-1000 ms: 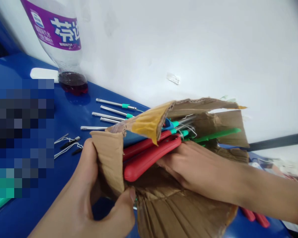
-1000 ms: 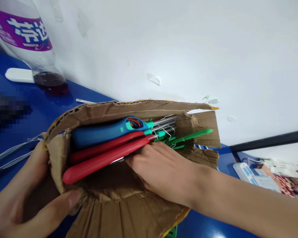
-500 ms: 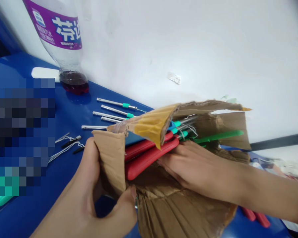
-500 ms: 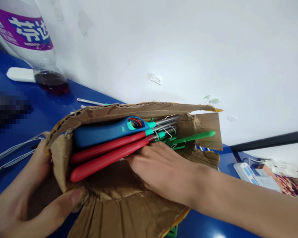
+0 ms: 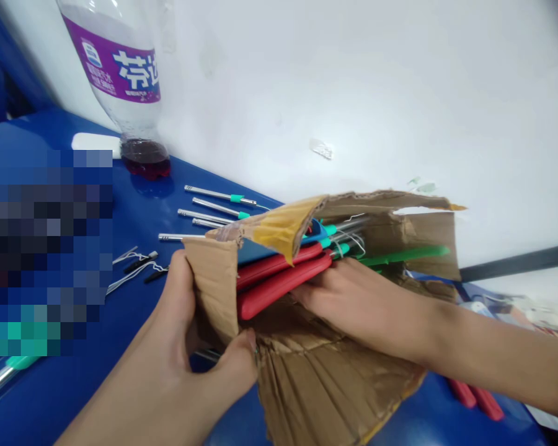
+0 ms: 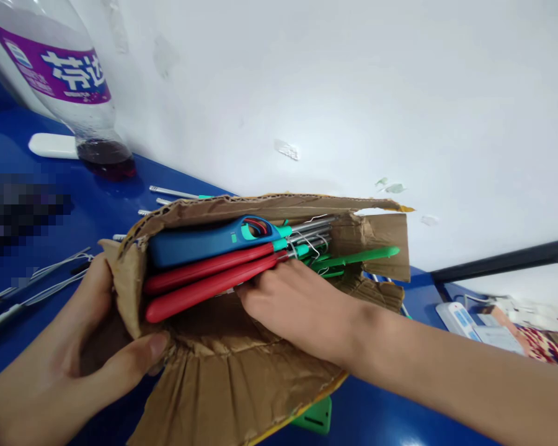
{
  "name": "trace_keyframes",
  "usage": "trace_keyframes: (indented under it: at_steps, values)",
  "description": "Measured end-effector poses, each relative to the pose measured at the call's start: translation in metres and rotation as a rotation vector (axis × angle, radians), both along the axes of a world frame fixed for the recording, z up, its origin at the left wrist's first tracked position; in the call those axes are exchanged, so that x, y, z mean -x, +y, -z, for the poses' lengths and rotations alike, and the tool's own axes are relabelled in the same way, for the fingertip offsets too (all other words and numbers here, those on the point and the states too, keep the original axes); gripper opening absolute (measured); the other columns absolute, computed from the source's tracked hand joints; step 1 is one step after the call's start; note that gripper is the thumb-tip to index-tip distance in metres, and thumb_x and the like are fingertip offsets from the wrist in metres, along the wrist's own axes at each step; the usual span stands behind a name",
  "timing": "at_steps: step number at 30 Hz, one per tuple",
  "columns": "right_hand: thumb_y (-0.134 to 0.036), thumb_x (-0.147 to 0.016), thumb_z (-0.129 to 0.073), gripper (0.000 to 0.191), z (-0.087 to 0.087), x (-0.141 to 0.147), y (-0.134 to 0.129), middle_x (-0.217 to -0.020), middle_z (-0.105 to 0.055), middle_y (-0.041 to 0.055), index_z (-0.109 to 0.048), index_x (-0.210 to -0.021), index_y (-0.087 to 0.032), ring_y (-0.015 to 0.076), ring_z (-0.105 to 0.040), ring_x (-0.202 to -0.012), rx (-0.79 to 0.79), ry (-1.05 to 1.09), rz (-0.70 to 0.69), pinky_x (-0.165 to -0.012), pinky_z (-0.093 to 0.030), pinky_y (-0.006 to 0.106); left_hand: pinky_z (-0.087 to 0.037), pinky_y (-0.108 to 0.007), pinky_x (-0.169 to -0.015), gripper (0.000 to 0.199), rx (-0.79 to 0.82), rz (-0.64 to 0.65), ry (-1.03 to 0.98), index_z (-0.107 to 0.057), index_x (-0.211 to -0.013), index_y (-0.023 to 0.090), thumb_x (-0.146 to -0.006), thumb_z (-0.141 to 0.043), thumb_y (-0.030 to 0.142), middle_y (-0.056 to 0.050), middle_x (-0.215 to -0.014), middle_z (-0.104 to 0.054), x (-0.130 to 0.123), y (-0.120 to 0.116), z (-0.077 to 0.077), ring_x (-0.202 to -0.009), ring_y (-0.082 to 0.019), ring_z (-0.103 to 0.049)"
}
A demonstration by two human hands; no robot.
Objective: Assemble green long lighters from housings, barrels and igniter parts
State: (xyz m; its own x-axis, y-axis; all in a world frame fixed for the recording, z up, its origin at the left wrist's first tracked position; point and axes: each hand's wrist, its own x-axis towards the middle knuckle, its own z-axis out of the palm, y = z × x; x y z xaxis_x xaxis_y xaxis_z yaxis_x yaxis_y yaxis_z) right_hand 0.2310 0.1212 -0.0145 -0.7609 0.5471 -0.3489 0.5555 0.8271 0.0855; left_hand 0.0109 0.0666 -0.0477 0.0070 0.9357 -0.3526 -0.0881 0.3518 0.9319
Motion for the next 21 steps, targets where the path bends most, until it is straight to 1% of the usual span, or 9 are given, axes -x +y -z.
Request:
trace_keyframes:
  at_steps: [2, 5, 8, 11, 14, 17, 21]
  values:
    - [0.002, -0.09, -0.068, 0.016, -0.001, 0.004, 0.0, -0.09, -0.071, 0.0086, -0.073, -0.097, -0.012, 0.0238, -0.066, -0.079, -0.027, -0.043, -0.029, -0.058, -0.037, 0.032, -0.063, -0.031, -0.095, 0.071, -0.018, -0.002, 0.047, -0.052, -0.138, 0.034, -0.07, -0.073, 0.044, 0.001, -0.147, -0.061, 0.0, 0.0, 0.0, -0.135, -0.028, -0.06]
    - [0.002, -0.089, -0.07, 0.018, -0.002, 0.008, -0.001, -0.089, -0.073, 0.0076, -0.073, -0.098, -0.013, 0.0244, -0.068, -0.075, -0.054, -0.11, -0.05, -0.054, -0.032, 0.033, -0.06, -0.029, -0.099, 0.078, -0.003, 0.003, 0.001, -0.051, -0.139, 0.035, -0.065, -0.076, 0.038, 0.002, -0.148, -0.06, 0.0, 0.0, -0.001, -0.135, -0.027, -0.06]
    - [0.001, -0.089, -0.07, 0.018, -0.003, 0.011, -0.001, -0.085, -0.074, 0.0071, -0.072, -0.097, -0.015, 0.0243, -0.068, -0.07, -0.087, -0.191, -0.068, -0.05, -0.025, 0.035, -0.062, -0.029, -0.094, 0.08, 0.023, 0.016, -0.048, -0.051, -0.137, 0.036, -0.061, -0.075, 0.03, 0.002, -0.143, -0.063, 0.0, 0.0, -0.001, -0.13, -0.028, -0.063]
    - [0.001, -0.089, -0.066, 0.018, -0.004, 0.014, 0.001, -0.078, -0.072, 0.0059, -0.072, -0.097, -0.014, 0.023, -0.066, -0.063, -0.126, -0.249, -0.121, -0.048, -0.02, 0.036, -0.064, -0.032, -0.09, 0.076, 0.012, 0.03, -0.08, -0.05, -0.135, 0.036, -0.064, -0.074, 0.029, 0.0, -0.137, -0.067, 0.0, 0.0, 0.0, -0.121, -0.029, -0.067]
    - [0.004, -0.087, -0.061, 0.022, -0.003, 0.013, 0.004, -0.068, -0.068, 0.003, -0.071, -0.095, -0.014, 0.0213, -0.063, -0.056, -0.164, -0.245, -0.199, -0.047, -0.017, 0.036, -0.064, -0.034, -0.09, 0.073, -0.019, 0.026, -0.071, -0.05, -0.137, 0.036, -0.068, -0.075, 0.033, 0.0, -0.134, -0.068, 0.0, 0.0, 0.001, -0.115, -0.028, -0.07]
    - [0.004, -0.089, -0.058, 0.023, 0.001, 0.01, 0.006, -0.069, -0.069, 0.0031, -0.071, -0.095, -0.015, 0.0199, -0.062, -0.054, -0.181, -0.215, -0.246, -0.047, -0.017, 0.036, -0.063, -0.032, -0.09, 0.073, -0.031, 0.033, -0.068, -0.048, -0.139, 0.037, -0.071, -0.075, 0.037, 0.001, -0.136, -0.068, 0.0, 0.0, 0.001, -0.116, -0.028, -0.07]
    - [0.003, -0.09, -0.056, 0.023, 0.005, 0.007, 0.007, -0.068, -0.069, 0.0042, -0.07, -0.095, -0.014, 0.0187, -0.06, -0.053, -0.217, -0.194, -0.282, -0.047, -0.017, 0.035, -0.063, -0.028, -0.086, 0.072, -0.04, 0.042, -0.104, -0.047, -0.138, 0.034, -0.072, -0.074, 0.035, -0.001, -0.137, -0.067, -0.001, 0.001, -0.001, -0.119, -0.027, -0.071]
